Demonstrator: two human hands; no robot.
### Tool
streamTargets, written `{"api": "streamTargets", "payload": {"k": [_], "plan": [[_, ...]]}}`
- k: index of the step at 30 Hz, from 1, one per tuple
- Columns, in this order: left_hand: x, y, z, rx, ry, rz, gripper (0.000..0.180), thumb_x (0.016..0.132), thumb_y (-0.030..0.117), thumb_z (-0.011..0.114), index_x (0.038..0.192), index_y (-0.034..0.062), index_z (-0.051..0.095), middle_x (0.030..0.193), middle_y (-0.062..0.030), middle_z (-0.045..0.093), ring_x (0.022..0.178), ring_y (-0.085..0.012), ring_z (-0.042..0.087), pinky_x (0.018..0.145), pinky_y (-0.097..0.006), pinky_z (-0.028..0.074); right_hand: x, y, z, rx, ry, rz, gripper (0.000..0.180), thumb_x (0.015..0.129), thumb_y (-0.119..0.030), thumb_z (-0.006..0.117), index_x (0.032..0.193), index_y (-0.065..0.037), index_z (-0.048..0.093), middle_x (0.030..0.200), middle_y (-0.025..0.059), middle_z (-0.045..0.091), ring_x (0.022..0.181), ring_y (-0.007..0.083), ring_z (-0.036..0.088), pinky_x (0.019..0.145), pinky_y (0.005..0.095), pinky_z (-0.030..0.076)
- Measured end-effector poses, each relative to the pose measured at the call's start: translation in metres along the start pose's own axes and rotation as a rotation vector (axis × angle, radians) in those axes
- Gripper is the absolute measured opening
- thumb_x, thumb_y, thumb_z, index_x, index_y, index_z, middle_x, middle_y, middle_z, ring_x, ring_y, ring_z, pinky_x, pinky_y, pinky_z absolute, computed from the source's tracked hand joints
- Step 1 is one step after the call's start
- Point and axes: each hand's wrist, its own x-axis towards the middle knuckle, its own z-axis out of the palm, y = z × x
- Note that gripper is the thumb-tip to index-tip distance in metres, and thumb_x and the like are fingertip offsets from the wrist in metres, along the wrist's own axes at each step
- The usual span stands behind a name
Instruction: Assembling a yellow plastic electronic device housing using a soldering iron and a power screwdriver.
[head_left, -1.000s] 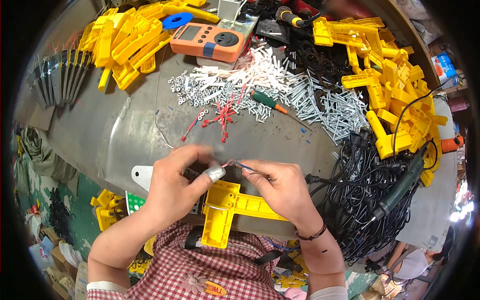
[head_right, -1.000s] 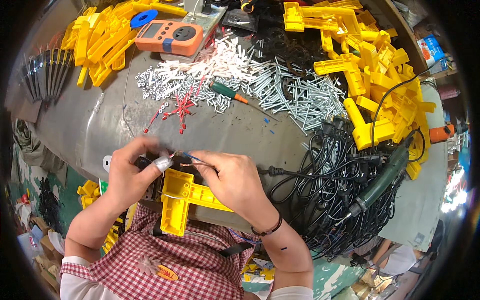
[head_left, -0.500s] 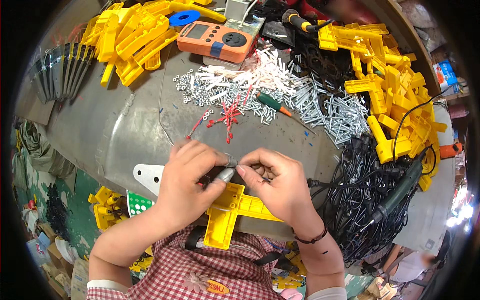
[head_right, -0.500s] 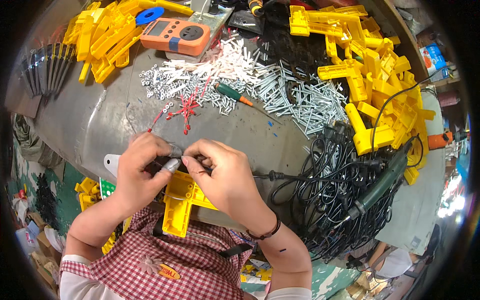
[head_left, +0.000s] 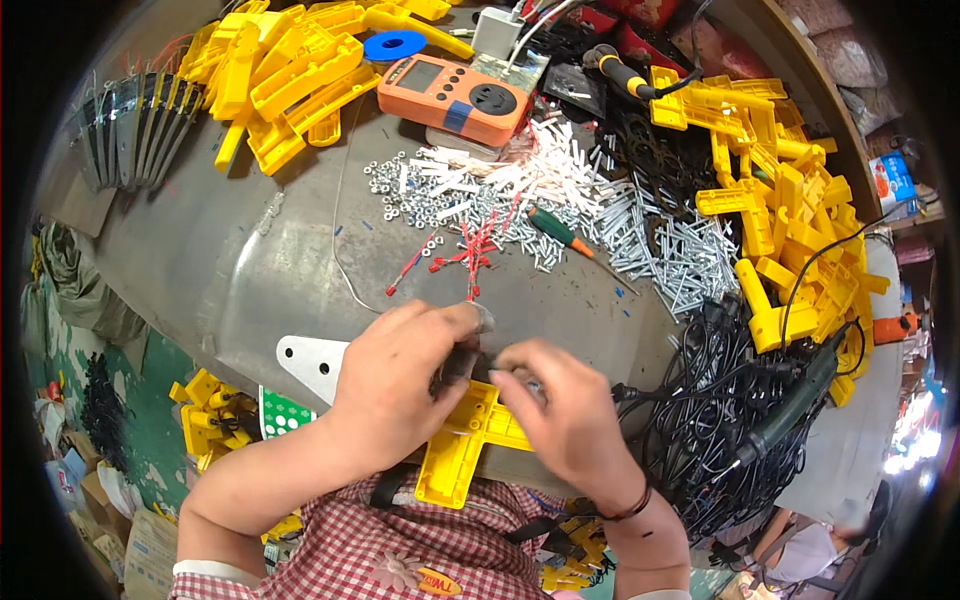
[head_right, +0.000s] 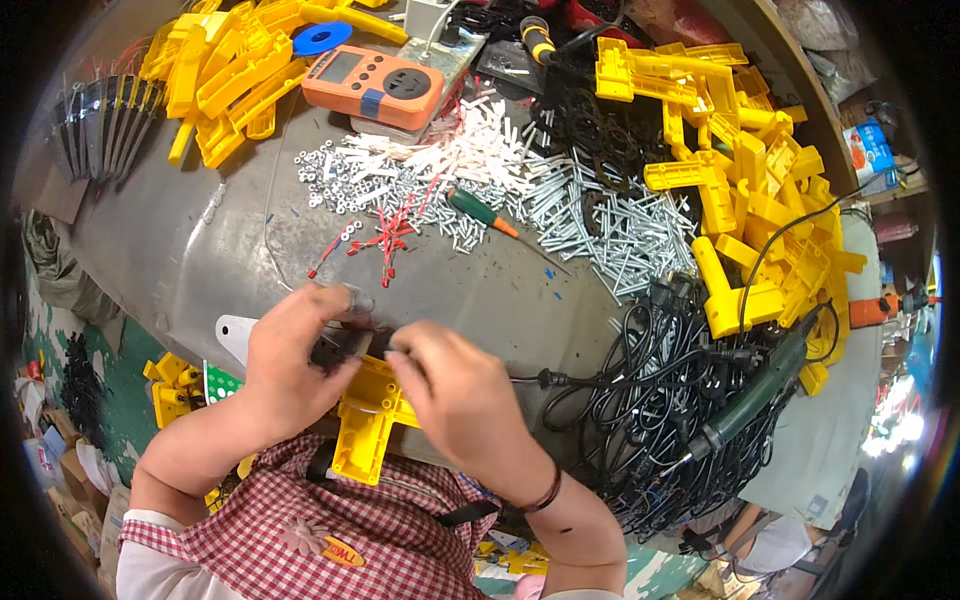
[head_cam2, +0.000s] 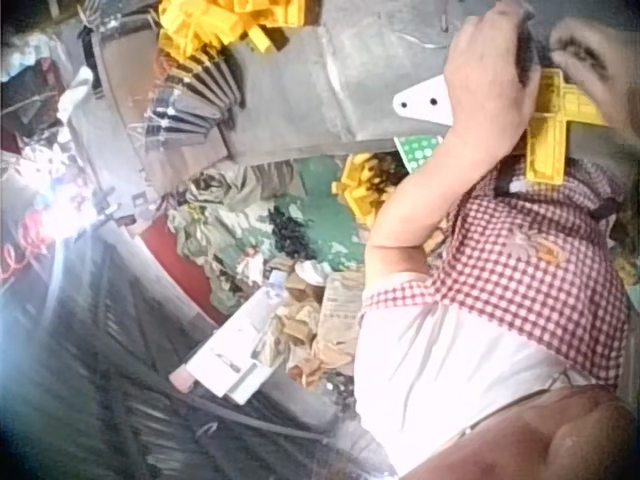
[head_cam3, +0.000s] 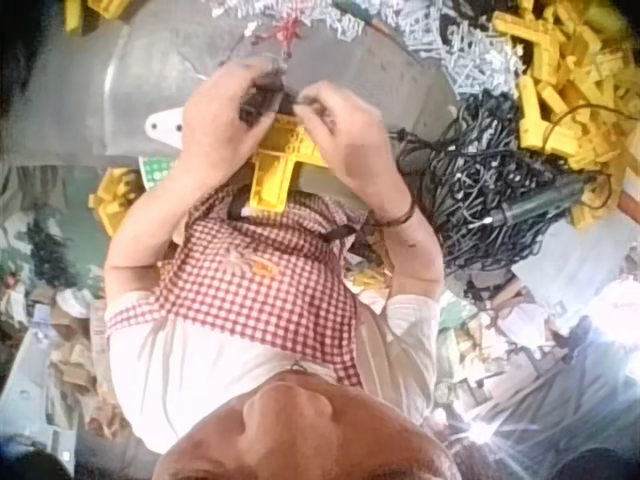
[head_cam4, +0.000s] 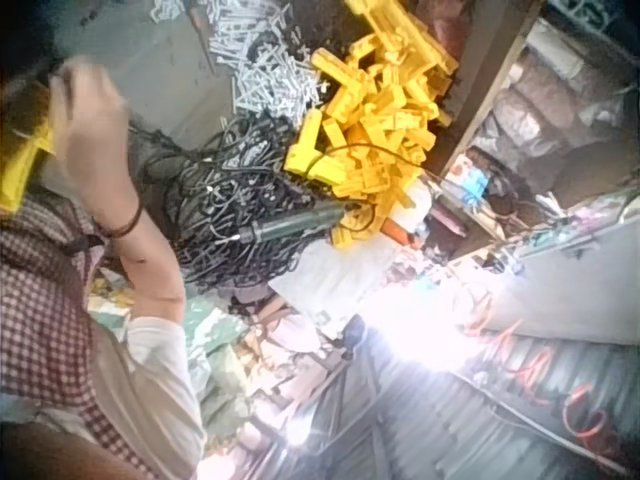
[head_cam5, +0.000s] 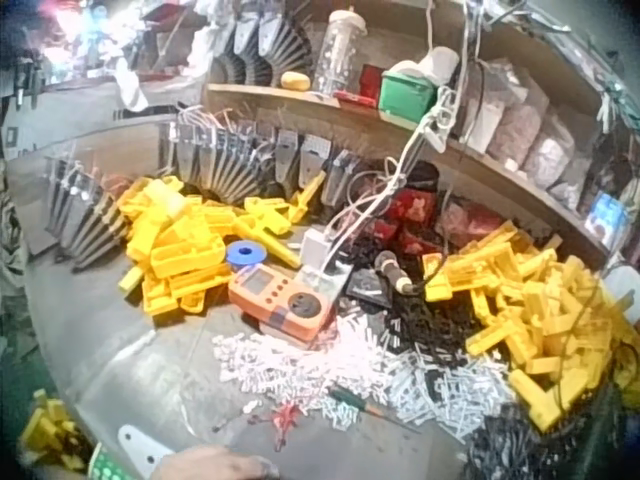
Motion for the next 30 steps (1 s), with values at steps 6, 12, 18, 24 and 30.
{"api": "streamTargets", "payload": {"k": [6,12,18,24,30], "plan": [[0.004,0.002,-0.01,-0.025,-0.202,-0.031,0.05,0.06,-0.003,0.067,0.107,0.0042,0.051,0.086,-0.0094,0.059,0.075,-0.0274,0.059,0.066,-0.036,0.048,0.013,-0.01,-0.018,0.029,-0.084,0.116,0.007,0.081,-0.006,0.058,0.086,-0.004,0.053,0.072,0.0122,0.06,0.064,0.0313,0.061,0.059,0.0381,0.048],[0.006,0.001,-0.009,-0.482,-0.244,-0.41,0.045,0.07,-0.003,0.061,0.112,0.0017,0.046,0.086,-0.0093,0.062,0.079,-0.0159,0.062,0.075,-0.029,0.05,0.011,0.007,-0.013,-0.018,-0.106,-0.153,0.011,0.082,-0.009,0.059,0.092,-0.005,0.057,0.084,0.0128,0.06,0.075,0.0315,0.06,0.064,0.0378,0.048],[0.002,0.0,-0.005,-0.555,-0.212,-0.498,0.041,0.07,-0.002,0.062,0.108,0.0019,0.047,0.087,-0.0083,0.061,0.081,-0.017,0.062,0.075,-0.03,0.049,0.017,0.014,-0.018,0.15,-0.213,-0.043,0.01,0.085,-0.012,0.058,0.091,-0.004,0.058,0.08,0.0111,0.059,0.071,0.0246,0.06,0.061,0.0341,0.047],[-0.002,-0.005,-0.003,-0.274,-0.161,-0.133,0.042,0.068,-0.001,0.063,0.106,0.001,0.045,0.088,-0.01,0.062,0.079,-0.0236,0.062,0.073,-0.032,0.049,0.025,0.023,-0.011,0.914,-0.547,0.417,0.017,0.087,-0.013,0.056,0.1,-0.002,0.055,0.086,0.0107,0.059,0.071,0.0192,0.06,0.063,0.0296,0.048],[0.004,-0.004,-0.004,-0.66,-0.172,-0.568,0.045,0.068,-0.001,0.063,0.108,-0.0006,0.042,0.087,-0.0121,0.062,0.078,-0.0234,0.061,0.073,-0.032,0.048,0.012,0.015,-0.009,-0.255,0.012,-0.343,0.016,0.086,-0.018,0.059,0.094,-0.004,0.059,0.083,0.0115,0.059,0.073,0.0237,0.06,0.065,0.0365,0.048]]}}
